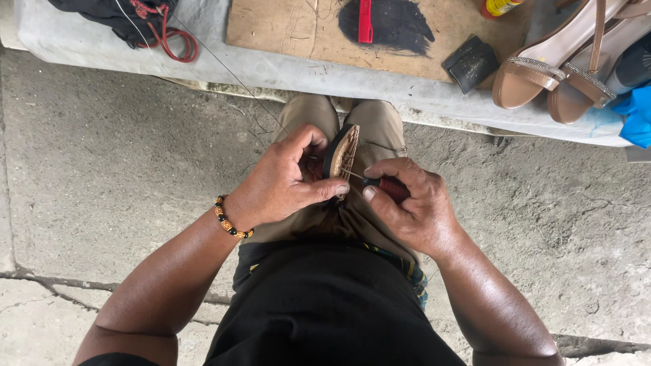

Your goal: The person sits on the ground and sews the sole of a black slip-on shoe using a needle and thread. They repeatedly push the needle through the sole and pull the thread to secure the stitching.

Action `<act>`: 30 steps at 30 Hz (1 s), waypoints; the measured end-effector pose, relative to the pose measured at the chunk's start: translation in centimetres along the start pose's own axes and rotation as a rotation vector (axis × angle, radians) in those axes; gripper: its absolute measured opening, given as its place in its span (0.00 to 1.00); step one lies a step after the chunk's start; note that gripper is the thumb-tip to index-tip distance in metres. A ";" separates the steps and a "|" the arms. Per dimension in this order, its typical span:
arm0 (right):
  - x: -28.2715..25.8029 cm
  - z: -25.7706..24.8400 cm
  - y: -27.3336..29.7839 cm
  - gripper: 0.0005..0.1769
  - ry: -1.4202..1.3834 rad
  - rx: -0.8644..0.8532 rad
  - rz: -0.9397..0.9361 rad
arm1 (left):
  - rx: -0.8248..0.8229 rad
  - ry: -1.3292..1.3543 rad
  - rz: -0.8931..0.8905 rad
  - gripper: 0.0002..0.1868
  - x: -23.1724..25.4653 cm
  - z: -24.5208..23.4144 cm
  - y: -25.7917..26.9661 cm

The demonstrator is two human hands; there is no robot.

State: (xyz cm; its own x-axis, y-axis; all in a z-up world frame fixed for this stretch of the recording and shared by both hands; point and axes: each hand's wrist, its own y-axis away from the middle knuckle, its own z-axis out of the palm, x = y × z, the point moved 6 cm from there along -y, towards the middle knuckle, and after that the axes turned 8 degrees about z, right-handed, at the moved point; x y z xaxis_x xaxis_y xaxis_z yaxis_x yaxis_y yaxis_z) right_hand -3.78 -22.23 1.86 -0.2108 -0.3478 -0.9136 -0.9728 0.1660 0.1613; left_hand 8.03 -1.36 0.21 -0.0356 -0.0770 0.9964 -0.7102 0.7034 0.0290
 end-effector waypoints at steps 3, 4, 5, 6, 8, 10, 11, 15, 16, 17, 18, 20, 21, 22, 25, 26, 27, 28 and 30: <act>0.2 -0.1 0.1 0.11 -0.024 -0.011 0.001 | -0.021 -0.022 0.022 0.26 -0.1 0.0 -0.3; 0.5 -0.2 0.2 0.11 -0.002 -0.004 0.000 | -0.050 -0.024 0.039 0.27 0.2 0.1 -0.4; 0.7 -0.4 0.4 0.12 0.022 0.004 0.000 | -0.080 -0.024 0.057 0.28 0.5 0.1 -0.6; 0.1 -1.0 0.6 0.12 0.024 0.004 0.002 | -0.080 -0.022 0.057 0.28 1.0 -0.2 -0.9; -1.2 -2.1 1.1 0.09 0.121 -0.009 -0.012 | -0.252 0.059 0.006 0.21 1.7 0.4 -1.3; -1.2 -3.1 1.5 0.09 0.172 -0.016 -0.019 | -0.279 0.032 0.039 0.21 1.6 1.3 -1.9; -1.2 -3.6 1.7 0.09 0.218 -0.022 -0.035 | -0.304 -0.005 0.075 0.22 1.7 1.8 -2.4; -0.7 -5.2 1.8 0.06 0.276 -0.056 -0.002 | -0.348 -0.020 0.095 0.23 0.6 4.3 -3.2; -0.6 -5.4 1.7 0.05 0.271 -0.061 -0.009 | -0.361 -0.028 0.098 0.23 0.1 4.8 -3.4; -0.4 -5.5 1.6 0.04 0.263 -0.068 -0.019 | -0.373 -0.039 0.101 0.23 -0.3 5.2 -3.6; -0.1 -5.6 1.4 0.04 0.265 -0.069 -0.017 | -0.373 -0.036 0.101 0.23 -0.2 5.3 -4.1; 0.2 -5.5 1.2 0.04 0.244 -0.084 -0.085 | -0.401 -0.048 0.082 0.21 -0.1 5.6 -4.6; 0.4 -5.5 1.1 0.04 0.242 -0.088 -0.085 | -0.397 -0.048 0.079 0.21 -0.1 5.8 -4.8; 0.4 -5.5 1.0 0.04 0.262 -0.085 -0.096 | -0.401 -0.069 0.086 0.21 -0.1 6.1 -5.0; 0.6 -4.6 0.9 0.05 0.253 -0.112 -0.109 | -0.436 -0.106 0.087 0.21 0.8 7.5 -4.8; 0.6 -4.2 0.9 0.05 0.227 -0.137 -0.117 | -0.466 -0.125 0.090 0.20 1.3 8.2 -4.8; 0.6 -4.6 0.8 0.05 0.227 -0.135 -0.113 | -0.469 -0.123 0.089 0.20 1.5 8.1 -4.9; 0.7 -5.0 0.8 0.06 0.209 -0.122 -0.087 | -0.463 -0.143 0.071 0.19 1.6 7.9 -5.0; 0.7 -5.5 1.2 0.08 0.196 -0.124 -0.065 | -0.441 -0.159 0.051 0.19 1.7 7.6 -4.1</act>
State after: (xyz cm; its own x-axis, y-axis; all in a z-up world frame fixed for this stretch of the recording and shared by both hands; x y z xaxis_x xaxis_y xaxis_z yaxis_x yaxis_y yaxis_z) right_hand -5.62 -27.33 3.43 -0.1503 -0.5288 -0.8353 -0.9867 0.0274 0.1602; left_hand 5.53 -9.77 1.13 -0.1946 -0.1174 0.9738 -0.3395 0.9395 0.0454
